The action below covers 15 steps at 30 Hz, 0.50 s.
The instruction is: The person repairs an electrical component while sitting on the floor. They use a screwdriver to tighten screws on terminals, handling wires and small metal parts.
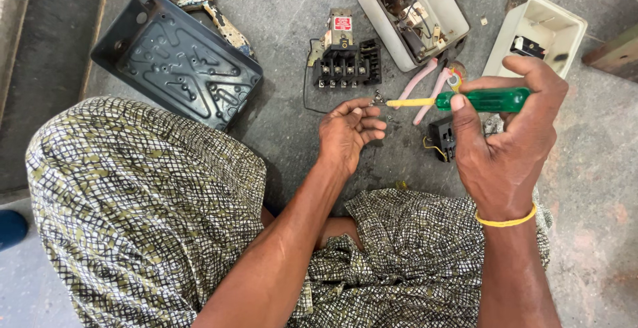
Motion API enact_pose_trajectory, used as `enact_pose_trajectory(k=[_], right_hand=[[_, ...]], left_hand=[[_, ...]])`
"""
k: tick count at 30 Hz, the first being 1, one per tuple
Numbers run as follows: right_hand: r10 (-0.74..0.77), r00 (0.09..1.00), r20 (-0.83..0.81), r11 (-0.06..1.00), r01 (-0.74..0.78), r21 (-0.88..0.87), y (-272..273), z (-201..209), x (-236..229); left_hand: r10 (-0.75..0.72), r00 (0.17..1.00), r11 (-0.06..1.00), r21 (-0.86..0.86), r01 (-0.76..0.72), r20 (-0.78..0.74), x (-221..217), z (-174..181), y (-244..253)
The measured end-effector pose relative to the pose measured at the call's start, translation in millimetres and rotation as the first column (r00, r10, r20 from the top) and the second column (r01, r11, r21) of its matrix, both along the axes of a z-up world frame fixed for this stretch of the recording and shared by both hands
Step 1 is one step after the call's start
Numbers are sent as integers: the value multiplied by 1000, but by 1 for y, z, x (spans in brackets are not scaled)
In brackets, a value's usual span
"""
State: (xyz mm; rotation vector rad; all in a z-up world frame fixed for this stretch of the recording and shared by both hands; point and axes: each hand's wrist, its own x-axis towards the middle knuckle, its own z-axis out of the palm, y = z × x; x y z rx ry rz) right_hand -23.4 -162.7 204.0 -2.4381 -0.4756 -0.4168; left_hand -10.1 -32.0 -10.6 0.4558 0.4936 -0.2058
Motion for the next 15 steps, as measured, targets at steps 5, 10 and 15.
enact_pose_trajectory(k=[5,10,15], right_hand=[[39,997,63,999,-37,-38,6,-8,14],[85,996,20,996,-85,22,17,-16,30],[92,996,9,996,-92,18,24,-21,40]], left_hand=[[38,994,996,81,-29,-103,2,-1,1],[27,992,999,48,-21,-121,5,7,5],[-12,995,1000,9,12,-96,7,12,8]])
